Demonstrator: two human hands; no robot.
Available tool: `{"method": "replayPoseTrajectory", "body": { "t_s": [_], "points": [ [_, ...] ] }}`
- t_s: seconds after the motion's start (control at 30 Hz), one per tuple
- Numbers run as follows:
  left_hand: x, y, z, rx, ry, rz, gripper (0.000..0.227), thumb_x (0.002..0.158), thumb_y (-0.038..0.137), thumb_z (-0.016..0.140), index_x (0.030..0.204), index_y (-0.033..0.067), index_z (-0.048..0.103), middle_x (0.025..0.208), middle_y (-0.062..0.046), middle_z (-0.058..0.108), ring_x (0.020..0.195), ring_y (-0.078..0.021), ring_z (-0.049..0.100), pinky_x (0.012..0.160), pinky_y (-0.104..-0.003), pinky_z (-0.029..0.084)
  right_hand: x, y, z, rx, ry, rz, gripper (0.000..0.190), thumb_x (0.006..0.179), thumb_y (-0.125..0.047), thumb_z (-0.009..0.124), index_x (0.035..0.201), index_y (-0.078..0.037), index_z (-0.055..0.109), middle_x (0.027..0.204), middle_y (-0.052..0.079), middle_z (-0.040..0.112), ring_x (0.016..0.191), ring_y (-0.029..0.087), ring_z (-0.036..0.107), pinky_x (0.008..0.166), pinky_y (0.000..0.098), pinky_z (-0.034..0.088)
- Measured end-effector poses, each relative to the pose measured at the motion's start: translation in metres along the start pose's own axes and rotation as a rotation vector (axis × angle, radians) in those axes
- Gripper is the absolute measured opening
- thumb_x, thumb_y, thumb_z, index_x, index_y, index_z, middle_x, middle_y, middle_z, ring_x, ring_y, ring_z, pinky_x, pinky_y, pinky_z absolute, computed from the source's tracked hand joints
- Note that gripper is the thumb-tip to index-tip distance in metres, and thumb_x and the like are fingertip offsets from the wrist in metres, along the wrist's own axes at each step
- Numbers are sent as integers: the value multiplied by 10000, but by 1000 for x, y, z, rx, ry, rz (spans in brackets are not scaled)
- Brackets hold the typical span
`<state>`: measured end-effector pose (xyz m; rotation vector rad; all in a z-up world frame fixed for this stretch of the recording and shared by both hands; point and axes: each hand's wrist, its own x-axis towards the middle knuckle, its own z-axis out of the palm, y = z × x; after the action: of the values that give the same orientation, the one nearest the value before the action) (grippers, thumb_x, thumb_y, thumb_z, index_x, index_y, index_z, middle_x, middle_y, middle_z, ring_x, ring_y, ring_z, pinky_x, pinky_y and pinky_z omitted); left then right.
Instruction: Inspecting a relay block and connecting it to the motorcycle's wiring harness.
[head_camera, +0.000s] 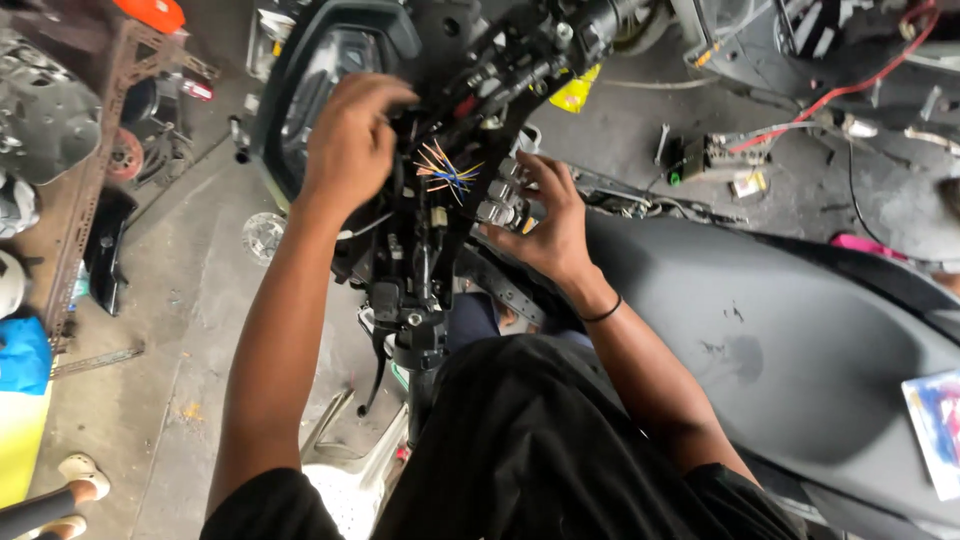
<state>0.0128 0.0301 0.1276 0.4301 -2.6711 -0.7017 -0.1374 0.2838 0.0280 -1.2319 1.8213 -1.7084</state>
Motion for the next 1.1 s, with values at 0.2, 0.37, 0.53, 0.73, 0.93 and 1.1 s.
{"method": "replayPoseTrajectory", "body": {
  "t_s": [0.2, 0.37, 0.53, 0.73, 0.93, 1.1],
  "points": [
    [-9, 8, 20, 192, -300, 233, 369, 867, 52, 777, 1234, 48, 807, 1290, -194, 784, 1351, -411, 643, 1186, -612, 466, 14, 16, 28, -74, 27, -55, 988, 672, -207, 1080, 1495, 87, 620, 1343, 274, 623, 1064, 456, 739, 961, 510, 704],
    [-22, -53, 71, 550, -476, 208, 293, 913, 269, 838, 1184, 159, 811, 1205, -82, 761, 1248, -306, 652, 1137, -556, 474, 16, 13, 30, -193, -59, -19, 952, 783, -222, 1028, 1557, 63, 551, 1379, 281, 560, 1126, 535, 711, 966, 610, 692],
    [-20, -58, 74, 627, -409, 247, 166, 905, 335, 883, 995, 208, 822, 1052, -37, 699, 1139, -271, 609, 989, -474, 514, 16, 23, 34, -313, -94, 1, 1031, 667, -306, 1085, 1538, 3, 626, 1358, 244, 619, 1145, 498, 743, 934, 600, 682],
    [-35, -93, 121, 457, -285, 216, 135, 1004, 193, 707, 896, 132, 762, 970, -116, 637, 928, -352, 652, 684, -493, 528, 21, 28, 44, -356, -93, 16, 1048, 635, -332, 1075, 1523, 0, 629, 1313, 218, 601, 1068, 511, 742, 811, 636, 682],
    [-27, -69, 102, 342, -309, 117, 189, 1037, 74, 642, 945, 118, 802, 938, -79, 638, 850, -378, 666, 656, -487, 509, 25, 16, 48, -405, -90, -18, 1032, 638, -310, 1063, 1507, 44, 633, 1291, 226, 573, 1034, 516, 737, 737, 656, 676],
    [-35, -70, 102, 194, -313, 0, 72, 971, 134, 779, 957, 90, 834, 948, -69, 677, 924, -362, 706, 656, -425, 585, 16, 31, 52, -415, -76, -14, 1078, 619, -365, 1055, 1538, -4, 622, 1322, 196, 568, 1035, 500, 735, 731, 656, 661]
  ]
}}
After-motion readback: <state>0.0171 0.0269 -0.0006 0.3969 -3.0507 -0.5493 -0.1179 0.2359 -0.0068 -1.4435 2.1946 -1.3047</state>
